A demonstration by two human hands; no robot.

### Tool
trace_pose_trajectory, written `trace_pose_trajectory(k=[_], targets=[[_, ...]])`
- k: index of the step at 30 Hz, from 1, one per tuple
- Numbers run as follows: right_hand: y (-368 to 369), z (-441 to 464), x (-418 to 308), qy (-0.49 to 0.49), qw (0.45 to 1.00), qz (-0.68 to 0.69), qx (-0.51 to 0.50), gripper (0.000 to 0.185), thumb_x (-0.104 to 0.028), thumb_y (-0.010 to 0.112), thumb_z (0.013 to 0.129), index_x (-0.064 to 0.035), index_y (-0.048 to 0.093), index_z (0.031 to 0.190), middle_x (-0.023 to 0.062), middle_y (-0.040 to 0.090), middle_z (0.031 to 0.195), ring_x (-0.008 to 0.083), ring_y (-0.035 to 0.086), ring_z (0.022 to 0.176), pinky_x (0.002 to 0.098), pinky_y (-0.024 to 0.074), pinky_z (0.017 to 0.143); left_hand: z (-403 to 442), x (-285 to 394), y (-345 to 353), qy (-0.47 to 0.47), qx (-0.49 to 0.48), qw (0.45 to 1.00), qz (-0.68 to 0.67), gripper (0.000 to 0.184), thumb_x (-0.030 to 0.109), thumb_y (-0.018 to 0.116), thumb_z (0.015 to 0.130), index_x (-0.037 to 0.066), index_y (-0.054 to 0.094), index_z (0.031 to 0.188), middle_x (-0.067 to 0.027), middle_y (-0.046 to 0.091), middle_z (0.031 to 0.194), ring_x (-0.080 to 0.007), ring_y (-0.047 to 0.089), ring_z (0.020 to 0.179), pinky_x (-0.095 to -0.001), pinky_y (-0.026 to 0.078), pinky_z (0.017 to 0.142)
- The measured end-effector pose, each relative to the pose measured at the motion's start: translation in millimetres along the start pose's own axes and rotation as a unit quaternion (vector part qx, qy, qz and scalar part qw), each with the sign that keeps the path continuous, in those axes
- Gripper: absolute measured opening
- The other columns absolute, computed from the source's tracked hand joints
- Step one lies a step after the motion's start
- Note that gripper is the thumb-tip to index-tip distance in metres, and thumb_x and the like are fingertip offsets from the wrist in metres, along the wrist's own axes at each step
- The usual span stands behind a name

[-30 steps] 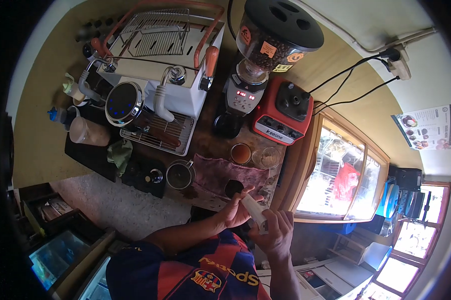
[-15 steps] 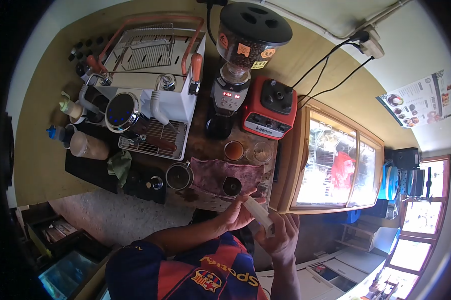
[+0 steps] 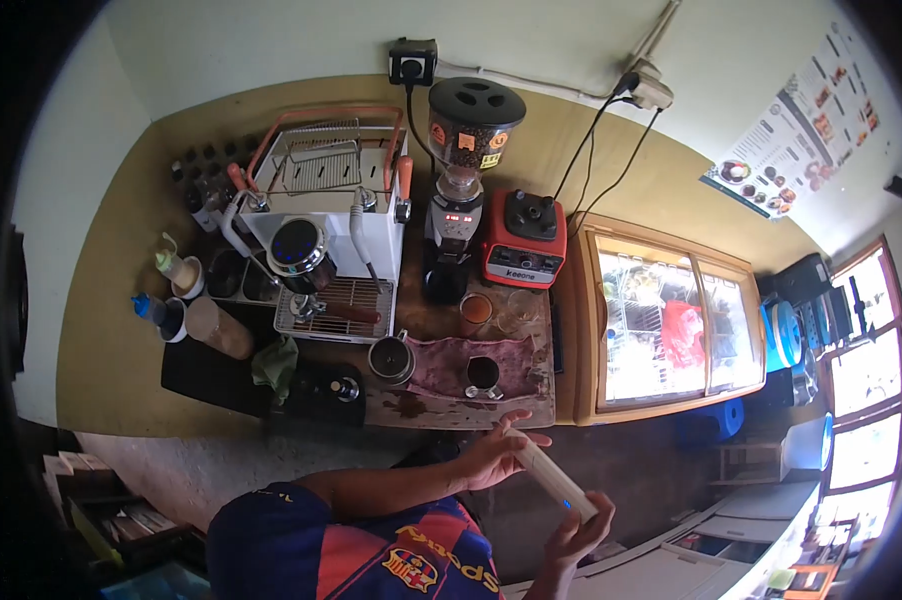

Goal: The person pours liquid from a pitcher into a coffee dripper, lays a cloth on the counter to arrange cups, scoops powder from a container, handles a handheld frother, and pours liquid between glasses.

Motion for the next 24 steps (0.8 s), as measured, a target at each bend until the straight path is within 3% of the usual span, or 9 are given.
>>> trace_pose_trajectory(k=[7, 12, 14, 16, 17, 22, 24], targets=[[1, -143, 10, 0.112, 0.983, 0.129, 0.068, 0.058, -0.057, 0.047, 0.098, -0.001, 0.049, 0.111, 0.0085, 0.048, 0.102, 0.0209, 0.05, 0.091, 0.0349, 0.0425, 0.083, -114, 15, 14, 0.046, 0.077, 0.956, 0.28, 0.07, 0.009, 0.067, 0.092, 0.016, 0.022, 0.144, -0.0177, 0.059, 0.13, -0.0206, 0.064, 0.103, -0.0377, 0.054, 0.091], [56, -201, -26, 0.223, 0.91, 0.348, 0.039, 0.064, -0.062, 0.05, 0.095, -0.0021, 0.045, 0.118, 0.0082, 0.045, 0.11, 0.0194, 0.052, 0.092, 0.033, 0.0465, 0.079, -191, 65, 14, 0.134, 0.084, 0.914, 0.373, 0.075, 0.004, 0.071, 0.088, 0.013, 0.022, 0.144, -0.0192, 0.058, 0.131, -0.0205, 0.064, 0.106, -0.0371, 0.055, 0.091], [83, -210, -54, 0.246, 0.887, 0.389, -0.038, 0.063, -0.06, 0.048, 0.096, -0.0031, 0.042, 0.121, 0.0089, 0.046, 0.109, 0.0193, 0.054, 0.092, 0.0324, 0.0479, 0.075, -219, 98, 17, 0.161, 0.1, 0.906, 0.378, 0.074, 0.006, 0.072, 0.089, 0.012, 0.022, 0.143, -0.0197, 0.058, 0.131, -0.0206, 0.064, 0.105, -0.0373, 0.055, 0.092], [118, -219, -80, 0.241, 0.838, 0.474, -0.121, 0.06, -0.057, 0.047, 0.097, -0.0036, 0.041, 0.123, 0.0097, 0.047, 0.108, 0.0194, 0.055, 0.093, 0.0326, 0.0481, 0.074, -246, 138, 17, 0.215, 0.118, 0.86, 0.447, 0.074, 0.006, 0.073, 0.09, 0.01, 0.022, 0.144, -0.0188, 0.06, 0.126, -0.0197, 0.065, 0.102, -0.0362, 0.055, 0.09], [134, -223, -86, 0.233, 0.828, 0.469, -0.202, 0.05, -0.045, 0.052, 0.098, -0.004, 0.039, 0.124, 0.011, 0.05, 0.109, 0.0194, 0.056, 0.092, 0.0343, 0.0498, 0.076, -261, 158, 22, 0.237, 0.128, 0.843, 0.465, 0.075, 0.007, 0.073, 0.09, 0.01, 0.022, 0.144, -0.0183, 0.06, 0.124, -0.0194, 0.065, 0.101, -0.0359, 0.055, 0.09], [242, -216, -177, 0.144, 0.759, 0.496, -0.397, 0.039, -0.023, 0.054, 0.099, -0.0042, 0.036, 0.127, 0.0109, 0.056, 0.109, 0.017, 0.057, 0.09, 0.0336, 0.0521, 0.079, -329, 280, 18, 0.32, 0.172, 0.704, 0.61, 0.077, 0.009, 0.073, 0.091, 0.01, 0.021, 0.147, -0.0143, 0.064, 0.116, -0.017, 0.063, 0.102, -0.0322, 0.054, 0.086], [284, -213, -224, 0.104, 0.746, 0.481, -0.449, 0.039, -0.022, 0.054, 0.099, -0.0044, 0.035, 0.128, 0.0103, 0.056, 0.107, 0.0159, 0.057, 0.092, 0.0323, 0.0521, 0.079, -355, 333, 8, 0.359, 0.181, 0.714, 0.573, 0.077, 0.01, 0.073, 0.091, 0.011, 0.021, 0.148, -0.0131, 0.063, 0.113, -0.0167, 0.063, 0.101, -0.0324, 0.053, 0.085]])
Point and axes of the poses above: each hand's wrist, its own z-axis towards the middle knuckle, its own y-axis out of the palm, x = y × z, the point moved 2 cm from there along z, towards the middle knuckle
